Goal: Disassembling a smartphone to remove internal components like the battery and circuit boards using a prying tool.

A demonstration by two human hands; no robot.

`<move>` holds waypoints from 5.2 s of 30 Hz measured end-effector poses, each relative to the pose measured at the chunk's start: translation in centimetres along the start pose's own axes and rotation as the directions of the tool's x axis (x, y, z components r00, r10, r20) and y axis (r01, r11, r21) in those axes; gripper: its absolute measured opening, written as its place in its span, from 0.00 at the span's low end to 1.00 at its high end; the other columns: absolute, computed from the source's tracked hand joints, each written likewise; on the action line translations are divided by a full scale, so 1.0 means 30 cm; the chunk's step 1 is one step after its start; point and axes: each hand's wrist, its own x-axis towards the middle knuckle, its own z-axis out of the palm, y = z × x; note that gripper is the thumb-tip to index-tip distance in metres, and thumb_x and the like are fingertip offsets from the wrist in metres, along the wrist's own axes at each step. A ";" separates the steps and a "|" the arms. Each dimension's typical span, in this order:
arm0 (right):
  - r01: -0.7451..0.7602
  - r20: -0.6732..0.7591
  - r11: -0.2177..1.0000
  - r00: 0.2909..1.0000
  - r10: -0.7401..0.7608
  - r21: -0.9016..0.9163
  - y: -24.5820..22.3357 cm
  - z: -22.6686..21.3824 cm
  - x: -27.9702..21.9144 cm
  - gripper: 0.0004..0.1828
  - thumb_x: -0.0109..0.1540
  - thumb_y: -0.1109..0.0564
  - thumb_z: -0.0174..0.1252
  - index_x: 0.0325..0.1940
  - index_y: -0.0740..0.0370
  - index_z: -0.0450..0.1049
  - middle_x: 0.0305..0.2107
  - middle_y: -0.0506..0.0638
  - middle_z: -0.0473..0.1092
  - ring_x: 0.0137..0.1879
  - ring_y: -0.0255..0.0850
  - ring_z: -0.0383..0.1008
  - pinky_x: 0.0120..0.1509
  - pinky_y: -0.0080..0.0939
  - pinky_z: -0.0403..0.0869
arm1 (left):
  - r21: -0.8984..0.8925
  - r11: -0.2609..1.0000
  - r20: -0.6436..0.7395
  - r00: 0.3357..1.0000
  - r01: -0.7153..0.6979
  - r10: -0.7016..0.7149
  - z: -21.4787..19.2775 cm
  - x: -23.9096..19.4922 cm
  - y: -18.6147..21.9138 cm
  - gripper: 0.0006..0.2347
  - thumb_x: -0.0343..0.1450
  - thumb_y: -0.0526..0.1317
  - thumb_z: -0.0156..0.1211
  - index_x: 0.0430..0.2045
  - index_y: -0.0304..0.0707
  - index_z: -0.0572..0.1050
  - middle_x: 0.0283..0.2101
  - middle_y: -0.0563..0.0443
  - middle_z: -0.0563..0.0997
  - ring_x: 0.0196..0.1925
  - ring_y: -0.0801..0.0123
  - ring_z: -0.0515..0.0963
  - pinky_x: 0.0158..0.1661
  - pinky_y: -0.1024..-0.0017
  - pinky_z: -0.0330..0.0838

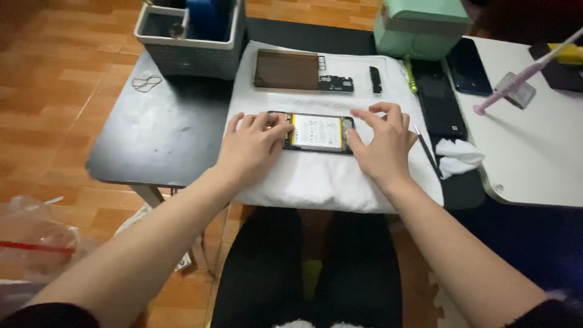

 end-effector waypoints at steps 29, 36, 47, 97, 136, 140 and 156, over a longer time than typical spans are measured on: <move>0.191 0.217 0.978 0.955 -0.203 0.079 0.189 0.153 0.459 0.16 0.64 0.49 0.57 0.55 0.44 0.78 0.50 0.45 0.70 0.60 0.48 0.66 0.58 0.60 0.60 | 0.007 1.000 0.013 1.000 0.010 -0.010 0.256 0.229 0.224 0.33 0.77 0.61 0.28 0.70 0.34 0.58 0.74 0.41 0.60 0.77 0.59 0.57 0.71 0.52 0.46; 0.191 0.380 0.977 0.901 -0.211 0.091 0.164 0.241 0.588 0.11 0.64 0.48 0.56 0.48 0.50 0.74 0.41 0.43 0.68 0.55 0.46 0.65 0.58 0.54 0.60 | -0.124 0.992 0.036 0.999 0.039 -0.035 0.140 0.255 0.233 0.29 0.75 0.58 0.44 0.65 0.35 0.63 0.72 0.40 0.63 0.73 0.53 0.61 0.67 0.50 0.54; 0.204 0.515 0.965 0.816 -0.261 0.165 0.197 0.273 0.678 0.10 0.62 0.47 0.63 0.41 0.51 0.75 0.35 0.50 0.71 0.47 0.51 0.66 0.56 0.51 0.64 | -0.119 0.985 0.003 0.992 -0.121 0.122 0.108 0.352 0.138 0.26 0.76 0.51 0.44 0.68 0.39 0.65 0.76 0.45 0.54 0.78 0.54 0.53 0.72 0.47 0.48; 0.045 0.272 0.998 0.961 -0.055 0.043 0.341 0.139 0.742 0.14 0.72 0.63 0.54 0.58 0.66 0.81 0.51 0.63 0.76 0.51 0.55 0.74 0.55 0.52 0.72 | -0.196 0.951 -0.233 0.953 -0.241 0.194 0.045 0.075 -0.163 0.13 0.71 0.30 0.56 0.47 0.51 0.73 0.62 0.43 0.73 0.62 0.49 0.73 0.57 0.52 0.65; 0.085 0.624 0.994 0.781 -0.019 -0.075 0.160 0.304 0.962 0.13 0.73 0.53 0.52 0.53 0.58 0.80 0.51 0.57 0.76 0.55 0.52 0.72 0.56 0.53 0.69 | -0.277 0.933 -0.267 0.951 -0.231 0.156 0.030 0.070 -0.149 0.05 0.69 0.31 0.57 0.34 0.44 0.75 0.61 0.41 0.69 0.56 0.51 0.77 0.43 0.55 0.70; 0.187 0.682 0.965 0.731 -0.014 -0.181 0.156 0.330 1.024 0.11 0.67 0.53 0.62 0.50 0.56 0.85 0.47 0.55 0.79 0.51 0.50 0.75 0.54 0.52 0.71 | -0.295 0.939 -0.253 0.962 -0.175 0.100 0.035 0.063 -0.147 0.04 0.69 0.32 0.58 0.33 0.44 0.74 0.61 0.42 0.70 0.56 0.54 0.77 0.43 0.55 0.70; 0.557 0.786 0.755 0.611 -0.090 -0.346 0.166 0.391 1.066 0.13 0.68 0.57 0.50 0.50 0.56 0.80 0.44 0.56 0.80 0.47 0.53 0.77 0.48 0.52 0.73 | -0.313 0.940 -0.224 0.972 -0.136 0.066 0.040 0.068 -0.150 0.06 0.72 0.34 0.53 0.40 0.40 0.73 0.60 0.41 0.69 0.55 0.53 0.76 0.43 0.54 0.71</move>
